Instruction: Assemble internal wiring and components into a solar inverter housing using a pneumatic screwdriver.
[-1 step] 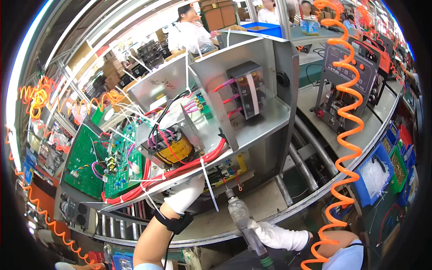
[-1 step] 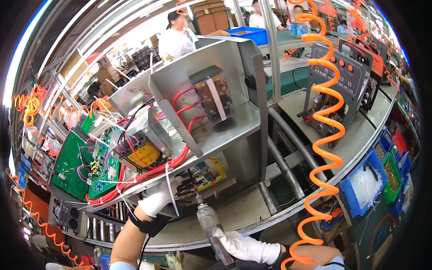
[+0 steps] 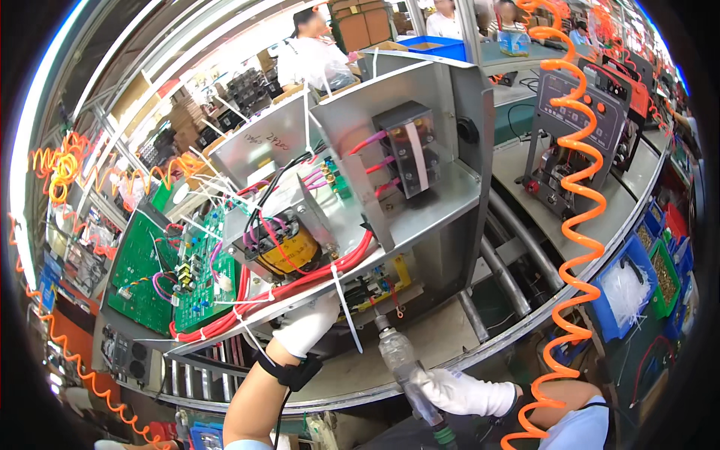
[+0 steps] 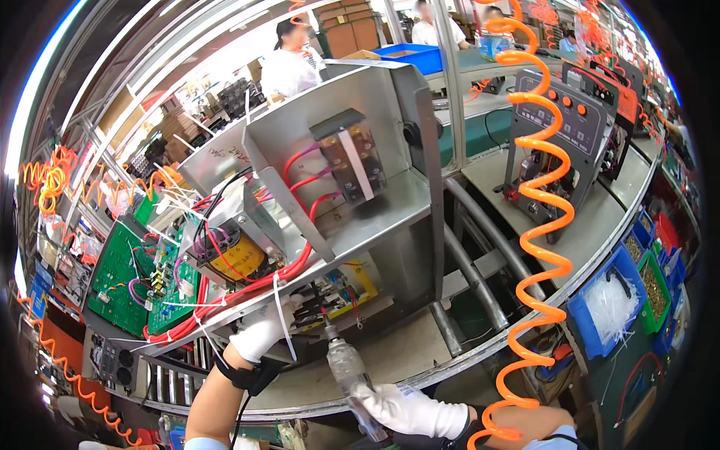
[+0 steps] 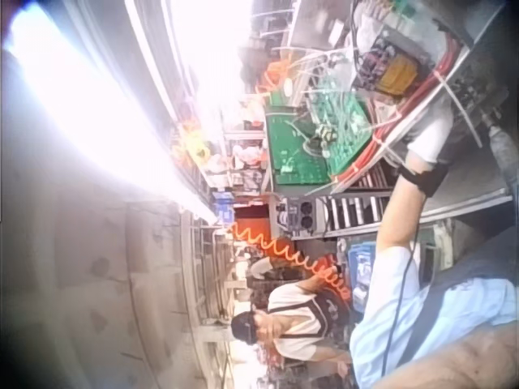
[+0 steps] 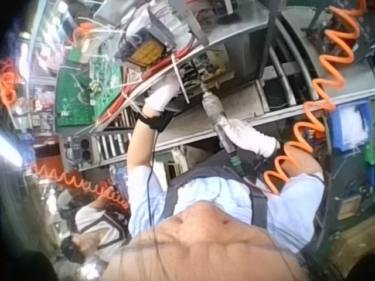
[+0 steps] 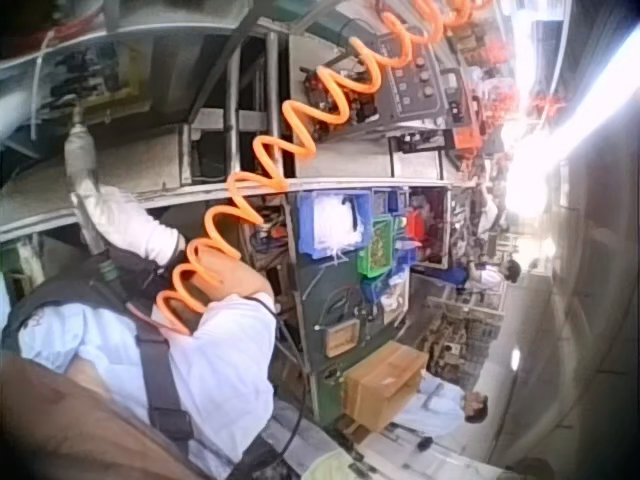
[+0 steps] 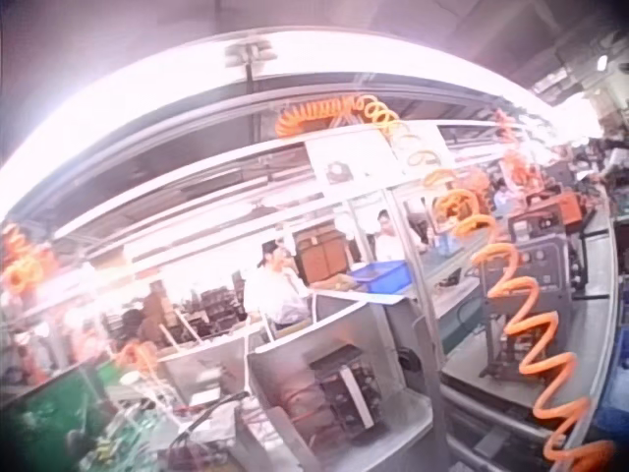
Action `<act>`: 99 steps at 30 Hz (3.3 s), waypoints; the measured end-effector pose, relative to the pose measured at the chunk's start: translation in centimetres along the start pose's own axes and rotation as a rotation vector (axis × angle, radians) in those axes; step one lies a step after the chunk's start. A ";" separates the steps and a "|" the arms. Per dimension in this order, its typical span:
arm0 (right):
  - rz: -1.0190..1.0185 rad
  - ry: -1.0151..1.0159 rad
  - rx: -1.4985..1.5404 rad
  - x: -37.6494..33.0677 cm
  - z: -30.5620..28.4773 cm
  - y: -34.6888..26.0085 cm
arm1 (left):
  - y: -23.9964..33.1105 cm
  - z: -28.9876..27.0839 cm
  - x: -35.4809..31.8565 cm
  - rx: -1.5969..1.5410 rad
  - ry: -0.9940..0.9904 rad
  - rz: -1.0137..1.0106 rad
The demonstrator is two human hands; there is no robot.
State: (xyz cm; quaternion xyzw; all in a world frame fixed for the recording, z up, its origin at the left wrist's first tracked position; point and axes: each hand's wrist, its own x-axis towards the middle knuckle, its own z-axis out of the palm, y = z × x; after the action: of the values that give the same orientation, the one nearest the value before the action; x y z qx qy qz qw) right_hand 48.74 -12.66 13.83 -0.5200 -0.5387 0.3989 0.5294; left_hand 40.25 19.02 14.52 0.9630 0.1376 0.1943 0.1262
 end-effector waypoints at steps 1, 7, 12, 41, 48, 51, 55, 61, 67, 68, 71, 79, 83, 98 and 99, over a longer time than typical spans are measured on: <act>0.106 0.012 -0.107 0.0 0.0 -0.1 | 0.0 0.0 0.1 0.065 0.038 0.087; 0.246 -0.076 -0.134 0.7 -0.7 -0.2 | 2.0 -1.2 0.6 0.093 -0.027 -0.078; 0.233 0.204 0.624 -0.6 1.3 -1.9 | 3.1 -2.0 1.0 0.161 -0.062 -0.083; 0.449 0.246 0.869 0.1 1.0 -3.5 | -0.7 -0.4 -0.5 -0.072 -0.148 0.038; 0.440 0.198 0.694 0.2 0.2 -4.3 | -2.8 0.6 -0.3 -0.280 -0.211 -0.181; 0.439 0.235 0.697 0.5 0.2 -4.4 | -1.9 0.4 -0.1 0.099 -0.021 0.164; 0.397 0.270 0.710 0.6 0.7 -4.2 | 1.4 -1.2 -0.4 0.344 0.147 0.274; 0.336 0.299 0.514 0.7 0.9 -3.5 | 4.0 -1.8 0.4 0.515 0.130 0.144; 0.413 0.246 0.487 0.7 0.0 -3.6 | 3.3 -1.7 0.3 0.392 0.153 0.155; 0.413 0.243 0.511 0.6 -0.1 -3.7 | 3.3 -1.7 0.1 0.382 0.110 0.109; 0.423 0.236 0.565 0.4 -0.2 -3.7 | 3.6 -1.8 0.1 0.388 0.043 0.048; 0.308 0.228 0.367 0.9 0.2 -2.7 | 4.9 -2.7 0.5 0.394 0.047 0.049; 0.319 0.226 0.401 0.8 0.0 -2.9 | 5.3 -2.9 0.4 0.311 0.063 0.081; 0.298 0.272 0.391 0.9 0.4 -2.0 | 4.2 -1.7 1.7 0.137 0.099 0.234; 0.306 0.274 0.434 0.8 0.5 -1.8 | 4.3 -1.6 1.7 -0.156 0.068 0.030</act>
State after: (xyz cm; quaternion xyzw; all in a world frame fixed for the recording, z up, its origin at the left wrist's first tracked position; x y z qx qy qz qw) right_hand 48.09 -12.05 15.70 -0.5188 -0.2796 0.5062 0.6296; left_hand 42.06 15.87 17.82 0.9451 0.1119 0.2389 0.1930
